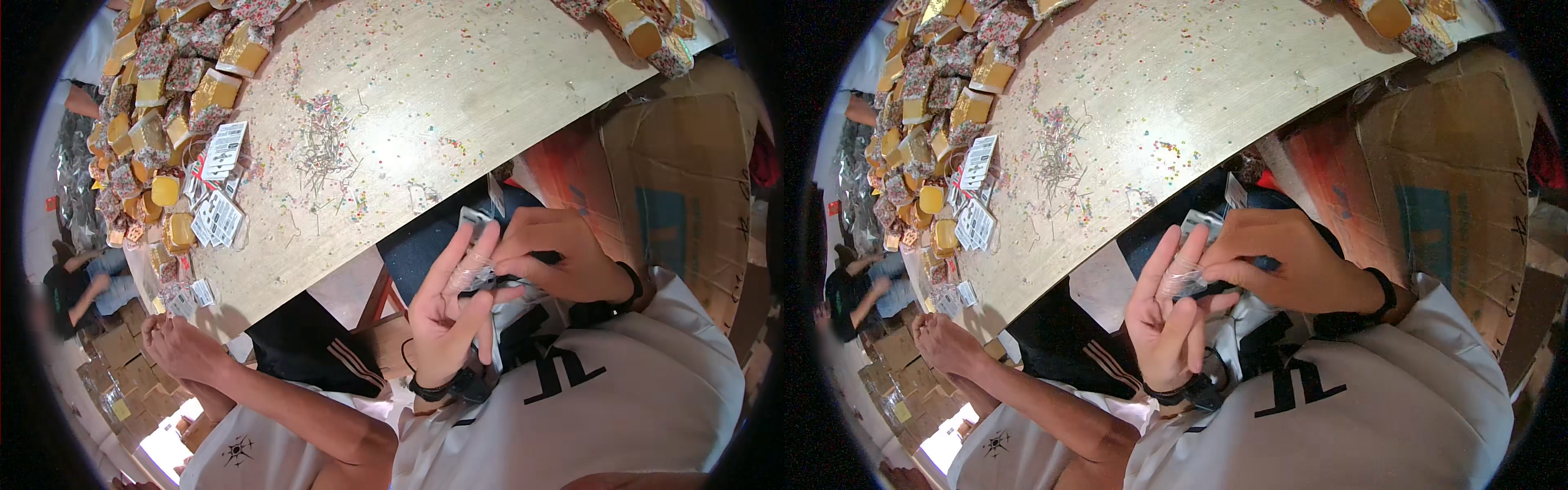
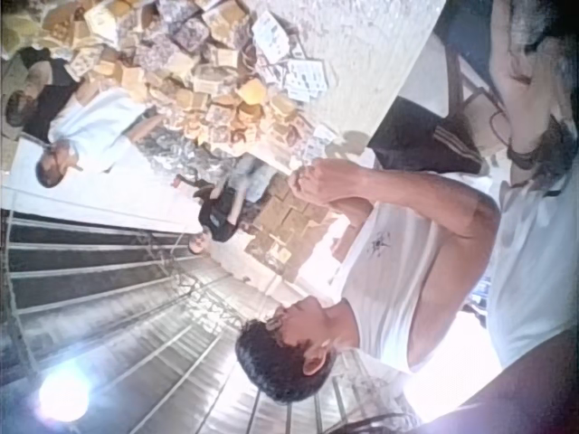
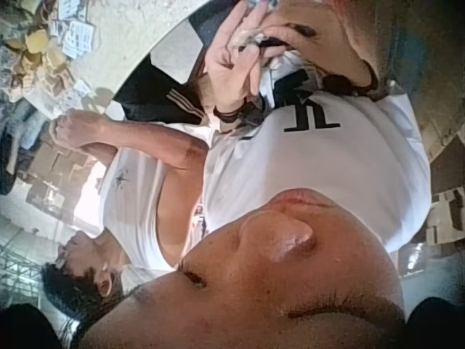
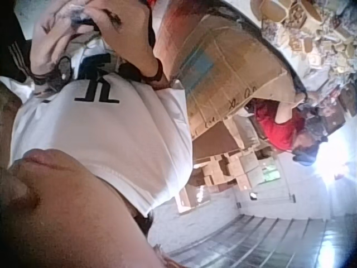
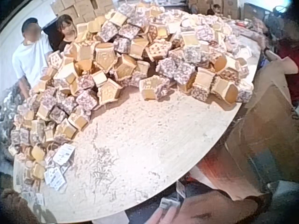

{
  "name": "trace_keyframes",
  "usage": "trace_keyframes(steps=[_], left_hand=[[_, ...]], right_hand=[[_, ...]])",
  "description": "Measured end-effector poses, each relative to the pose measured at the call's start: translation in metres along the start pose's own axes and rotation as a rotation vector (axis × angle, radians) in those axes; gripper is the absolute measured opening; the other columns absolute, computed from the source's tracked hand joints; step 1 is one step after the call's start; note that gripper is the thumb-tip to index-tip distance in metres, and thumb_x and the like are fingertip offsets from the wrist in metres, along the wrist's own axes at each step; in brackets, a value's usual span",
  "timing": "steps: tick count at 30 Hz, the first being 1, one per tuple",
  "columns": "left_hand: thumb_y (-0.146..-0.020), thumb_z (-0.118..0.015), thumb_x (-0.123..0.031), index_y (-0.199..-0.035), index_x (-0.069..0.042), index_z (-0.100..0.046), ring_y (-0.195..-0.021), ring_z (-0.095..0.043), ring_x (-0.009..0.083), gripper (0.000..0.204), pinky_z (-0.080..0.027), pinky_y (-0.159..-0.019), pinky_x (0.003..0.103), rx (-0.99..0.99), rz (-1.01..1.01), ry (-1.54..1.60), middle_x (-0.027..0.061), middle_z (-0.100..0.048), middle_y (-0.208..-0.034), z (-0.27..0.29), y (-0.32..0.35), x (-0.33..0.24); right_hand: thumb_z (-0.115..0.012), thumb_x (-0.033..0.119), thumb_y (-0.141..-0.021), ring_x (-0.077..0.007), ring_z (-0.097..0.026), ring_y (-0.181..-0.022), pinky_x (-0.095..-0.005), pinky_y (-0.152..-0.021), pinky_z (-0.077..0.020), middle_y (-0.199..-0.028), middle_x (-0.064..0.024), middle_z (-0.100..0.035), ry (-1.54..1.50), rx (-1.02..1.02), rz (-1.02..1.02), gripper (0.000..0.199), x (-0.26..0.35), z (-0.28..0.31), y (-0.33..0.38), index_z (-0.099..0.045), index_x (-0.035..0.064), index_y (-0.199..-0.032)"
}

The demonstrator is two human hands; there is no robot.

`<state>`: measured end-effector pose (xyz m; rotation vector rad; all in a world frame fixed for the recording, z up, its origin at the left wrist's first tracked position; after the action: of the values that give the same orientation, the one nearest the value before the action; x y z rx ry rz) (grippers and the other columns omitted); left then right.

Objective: Packing small colorful decorative items into plastic bags with tags in a warehouse setting.

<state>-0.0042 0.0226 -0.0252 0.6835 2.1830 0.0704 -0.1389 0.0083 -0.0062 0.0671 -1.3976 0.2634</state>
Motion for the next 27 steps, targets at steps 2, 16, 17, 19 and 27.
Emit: trace_keyframes(steps=[2, 16, 17, 19, 27], left_hand=[[-0.092, -0.042, 0.003, -0.140, 0.007, -0.024, -0.045, -0.054, 0.0059, 0.051, -0.056, -0.075, 0.029, -0.046, -0.011, -0.023, 0.0271, -0.040, -0.137, 0.002, 0.001, 0.002], [-0.095, -0.041, -0.002, -0.141, 0.004, -0.024, -0.053, -0.058, 0.0093, 0.049, -0.047, -0.043, 0.016, -0.266, -0.182, -0.598, 0.0229, -0.056, -0.123, -0.004, 0.012, 0.001], [-0.095, -0.041, -0.002, -0.141, 0.004, -0.024, -0.053, -0.058, 0.0093, 0.049, -0.047, -0.043, 0.016, -0.266, -0.184, -0.599, 0.0229, -0.056, -0.123, -0.005, 0.012, 0.001], [-0.096, -0.040, -0.003, -0.141, 0.004, -0.021, -0.050, -0.058, 0.0121, 0.050, -0.051, -0.046, 0.018, -0.385, -0.242, -0.462, 0.0241, -0.054, -0.124, 0.000, 0.015, -0.003], [-0.091, -0.048, -0.008, -0.134, 0.005, -0.024, -0.035, -0.044, 0.0098, 0.051, -0.047, -0.034, 0.026, 0.035, -0.072, 0.239, 0.0125, -0.056, -0.067, 0.002, 0.013, 0.003]], right_hand=[[-0.066, 0.004, -0.080, -0.0199, -0.057, -0.065, -0.0287, -0.057, -0.0428, -0.077, -0.0100, -0.059, 0.018, 0.009, 0.033, 0.010, 0.003, -0.004, 0.002, -0.066, 0.0013, -0.089], [-0.065, 0.006, -0.084, -0.0090, -0.048, -0.067, -0.0226, -0.058, -0.0363, -0.075, -0.0024, -0.054, -0.229, 0.046, -0.193, 0.007, -0.019, -0.015, 0.004, -0.067, 0.0014, -0.088], [-0.064, 0.007, -0.084, -0.0086, -0.047, -0.070, -0.0219, -0.059, -0.0355, -0.076, -0.0026, -0.053, -0.244, -0.011, -0.148, 0.007, -0.017, -0.012, 0.005, -0.067, 0.0009, -0.087], [-0.061, 0.009, -0.087, -0.0088, -0.045, -0.071, -0.0220, -0.061, -0.0353, -0.078, -0.0029, -0.051, -0.249, -0.068, -0.092, 0.010, -0.011, -0.007, 0.006, -0.064, 0.0002, -0.086], [-0.047, 0.017, -0.097, -0.0117, -0.042, -0.075, -0.0258, -0.070, -0.0353, -0.083, -0.0044, -0.046, -0.564, 0.042, 0.001, 0.017, 0.004, -0.001, 0.004, -0.049, 0.0030, -0.087]])
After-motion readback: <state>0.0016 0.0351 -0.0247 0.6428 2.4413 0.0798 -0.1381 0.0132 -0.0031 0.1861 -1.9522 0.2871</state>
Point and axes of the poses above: each hand's wrist, its own y-axis away from the middle knuckle, its own z-axis out of the back of the hand, x = y × z, the point moved 7 cm from there along -y, towards the middle knuckle
